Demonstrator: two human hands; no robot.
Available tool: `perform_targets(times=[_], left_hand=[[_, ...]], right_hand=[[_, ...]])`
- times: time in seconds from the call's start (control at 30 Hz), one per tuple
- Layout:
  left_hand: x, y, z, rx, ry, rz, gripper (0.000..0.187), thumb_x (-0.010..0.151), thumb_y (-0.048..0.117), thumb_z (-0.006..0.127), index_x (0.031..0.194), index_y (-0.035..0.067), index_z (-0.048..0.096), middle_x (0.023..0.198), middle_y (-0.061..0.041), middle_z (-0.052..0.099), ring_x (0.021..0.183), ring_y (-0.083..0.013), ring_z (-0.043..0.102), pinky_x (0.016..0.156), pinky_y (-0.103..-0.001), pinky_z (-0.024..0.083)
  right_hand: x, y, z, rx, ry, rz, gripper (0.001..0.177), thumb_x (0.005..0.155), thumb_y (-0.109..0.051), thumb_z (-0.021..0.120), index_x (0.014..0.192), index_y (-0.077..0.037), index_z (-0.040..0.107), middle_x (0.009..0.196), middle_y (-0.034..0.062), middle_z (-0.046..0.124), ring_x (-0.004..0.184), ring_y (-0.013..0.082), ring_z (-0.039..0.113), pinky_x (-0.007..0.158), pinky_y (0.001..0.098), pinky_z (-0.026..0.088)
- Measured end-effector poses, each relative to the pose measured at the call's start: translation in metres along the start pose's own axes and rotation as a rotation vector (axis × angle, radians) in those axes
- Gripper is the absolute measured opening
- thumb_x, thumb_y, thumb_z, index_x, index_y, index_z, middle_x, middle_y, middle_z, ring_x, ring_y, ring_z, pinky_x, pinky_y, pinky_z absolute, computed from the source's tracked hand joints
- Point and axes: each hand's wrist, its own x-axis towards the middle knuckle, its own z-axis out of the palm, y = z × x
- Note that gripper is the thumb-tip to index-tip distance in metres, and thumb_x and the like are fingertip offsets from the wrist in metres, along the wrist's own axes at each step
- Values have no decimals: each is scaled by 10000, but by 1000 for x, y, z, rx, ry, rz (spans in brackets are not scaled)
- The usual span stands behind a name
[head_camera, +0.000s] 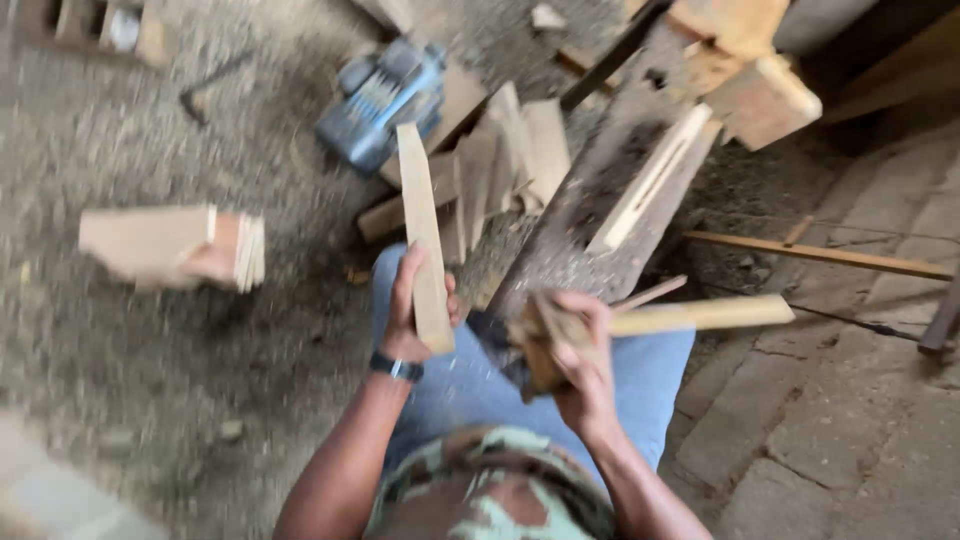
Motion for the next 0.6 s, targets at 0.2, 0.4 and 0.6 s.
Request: perform_targets(times=[0.2, 0.4, 0.6], left_hand=[[-17, -47, -59, -227, 88, -48, 657, 760, 708, 708, 1099, 156, 599, 730, -36, 633, 504, -160, 606, 390, -285, 540], [12, -88, -98, -431, 41, -21, 625, 789, 625, 733, 1051, 60, 679, 823, -90, 696, 575, -183, 628, 511, -320, 554], [12, -83, -95, -601, -69, -12, 592, 848, 541, 725, 1137, 55, 547, 820, -102, 624, 543, -203, 579, 452, -312, 515]], right_hand=[[0, 38, 79, -281, -327, 446, 511, 949, -383, 601, 1342, -91, 456, 1057, 142, 483, 818, 249, 550, 517, 329, 558], [-13, 40, 102, -303, -391, 499, 391, 986, -332, 599, 1262, -84, 477, 709, 104, 537, 499, 165, 543, 310, 260, 442], [-23, 19, 124, -342, -382, 440, 299, 985, -260, 607, 1207, -87, 506, 827, 29, 508, 624, 88, 487, 491, 228, 429]])
